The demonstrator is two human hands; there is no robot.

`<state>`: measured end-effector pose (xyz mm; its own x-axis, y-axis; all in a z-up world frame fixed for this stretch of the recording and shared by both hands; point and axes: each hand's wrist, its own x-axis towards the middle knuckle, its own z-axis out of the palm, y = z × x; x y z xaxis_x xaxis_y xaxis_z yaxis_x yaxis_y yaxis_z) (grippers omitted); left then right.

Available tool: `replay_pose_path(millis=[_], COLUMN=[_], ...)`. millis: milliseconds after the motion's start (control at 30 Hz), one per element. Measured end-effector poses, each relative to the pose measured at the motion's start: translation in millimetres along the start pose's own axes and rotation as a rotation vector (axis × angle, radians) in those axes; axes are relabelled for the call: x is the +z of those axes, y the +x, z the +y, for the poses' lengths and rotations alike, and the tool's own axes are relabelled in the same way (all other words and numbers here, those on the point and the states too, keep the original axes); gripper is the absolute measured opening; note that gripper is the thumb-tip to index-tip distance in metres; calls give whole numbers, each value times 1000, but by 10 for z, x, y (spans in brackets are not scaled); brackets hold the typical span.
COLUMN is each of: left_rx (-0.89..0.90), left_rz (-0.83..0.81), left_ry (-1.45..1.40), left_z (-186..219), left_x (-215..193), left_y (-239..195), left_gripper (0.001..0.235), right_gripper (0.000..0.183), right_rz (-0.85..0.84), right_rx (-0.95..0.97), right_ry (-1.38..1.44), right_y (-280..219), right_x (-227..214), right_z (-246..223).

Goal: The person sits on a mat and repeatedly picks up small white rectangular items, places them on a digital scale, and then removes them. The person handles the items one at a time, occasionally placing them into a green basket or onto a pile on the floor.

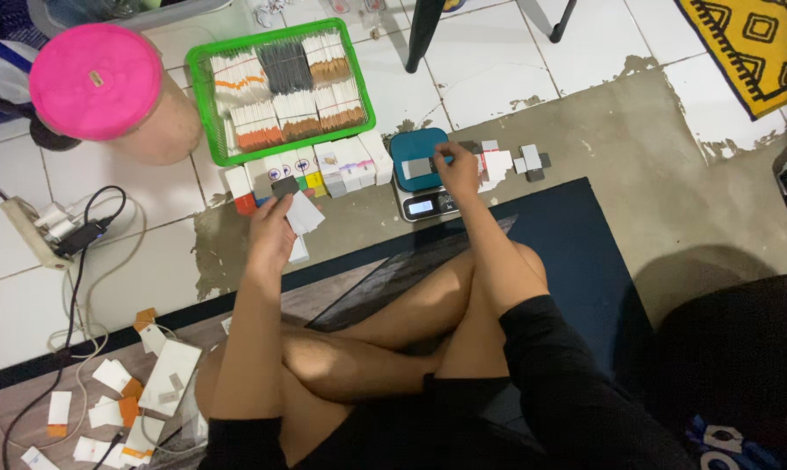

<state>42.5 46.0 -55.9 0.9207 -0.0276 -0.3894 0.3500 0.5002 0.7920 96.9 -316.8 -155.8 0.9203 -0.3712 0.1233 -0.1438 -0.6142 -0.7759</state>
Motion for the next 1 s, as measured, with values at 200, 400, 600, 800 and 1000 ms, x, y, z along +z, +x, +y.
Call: replay_pose_path(millis=[200,400,600,800,1000], left_rx=[41,123,152,227,145], left_rz=[36,25,-58,-28,-54], left_ry=[99,326,384,476,558], left_z=[86,-519,-452,-218,-582], left_x=[301,73,229,463,236], left_y=[-232,138,-113,-356,-30], left_gripper=[12,15,16,28,21], right_gripper=[11,31,52,26,18], right_rz=[-29,-418,-537,-363,-280], right_rx=[-13,9,299,342,352], right_ry=[72,451,750,895,900], right_y=[-168,-912,-1296,-1320,-1298], right_x=[9,-118,179,520,434], right_z=[-220,-1347,-1551,-1218,-1254])
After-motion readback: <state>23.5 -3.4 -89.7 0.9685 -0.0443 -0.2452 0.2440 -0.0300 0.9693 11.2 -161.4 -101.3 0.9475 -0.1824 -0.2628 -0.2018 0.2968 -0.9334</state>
